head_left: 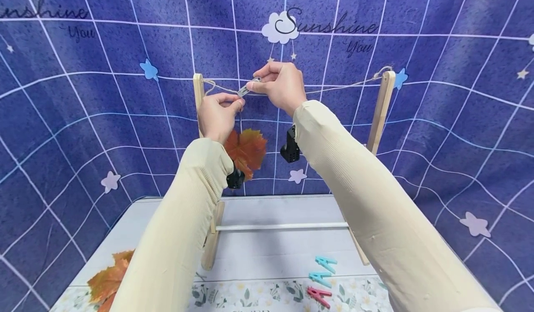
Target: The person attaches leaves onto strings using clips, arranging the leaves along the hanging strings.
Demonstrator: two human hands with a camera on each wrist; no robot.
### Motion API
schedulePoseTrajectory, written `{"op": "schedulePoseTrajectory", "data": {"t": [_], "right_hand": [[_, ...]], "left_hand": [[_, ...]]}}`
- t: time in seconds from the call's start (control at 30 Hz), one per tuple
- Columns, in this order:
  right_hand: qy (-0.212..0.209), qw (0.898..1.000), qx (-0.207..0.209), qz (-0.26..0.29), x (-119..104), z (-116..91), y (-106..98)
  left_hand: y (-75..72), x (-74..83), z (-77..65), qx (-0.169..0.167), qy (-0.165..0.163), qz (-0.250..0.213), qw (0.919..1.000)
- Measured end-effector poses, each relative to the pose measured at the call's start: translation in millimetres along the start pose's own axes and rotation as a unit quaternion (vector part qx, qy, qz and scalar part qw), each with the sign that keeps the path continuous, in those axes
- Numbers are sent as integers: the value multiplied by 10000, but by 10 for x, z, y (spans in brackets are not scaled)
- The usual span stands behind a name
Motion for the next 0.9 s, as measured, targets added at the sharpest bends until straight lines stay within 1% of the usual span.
{"op": "schedulePoseTrajectory", "data": {"t": [0.2,0.47,0.7,0.9], "right_hand": [[36,10000,-48,-44,41,-9,27],[251,9990,-355,-109,32,-32,27],[137,9983,-512,-245,7,-53,15],[124,9968,-637,-462,-3,-36,28]], "left_hand": [[6,-8,-3,-14,-75,129,9999],[0,-8,-17,-13,-80,193,9998],[-8,14,-25,-87,-55,259,9996],[-4,20,-30,-122,10,277,9995]]}}
Point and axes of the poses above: each hand's wrist, its own z-axis towards the middle knuckle, its own y-axis out of the palm, x = y × z, the point moved 4 cm from there along z, towards the middle knuckle, and after that the axes turned 3 degrees about z, right-handed, at the moved point
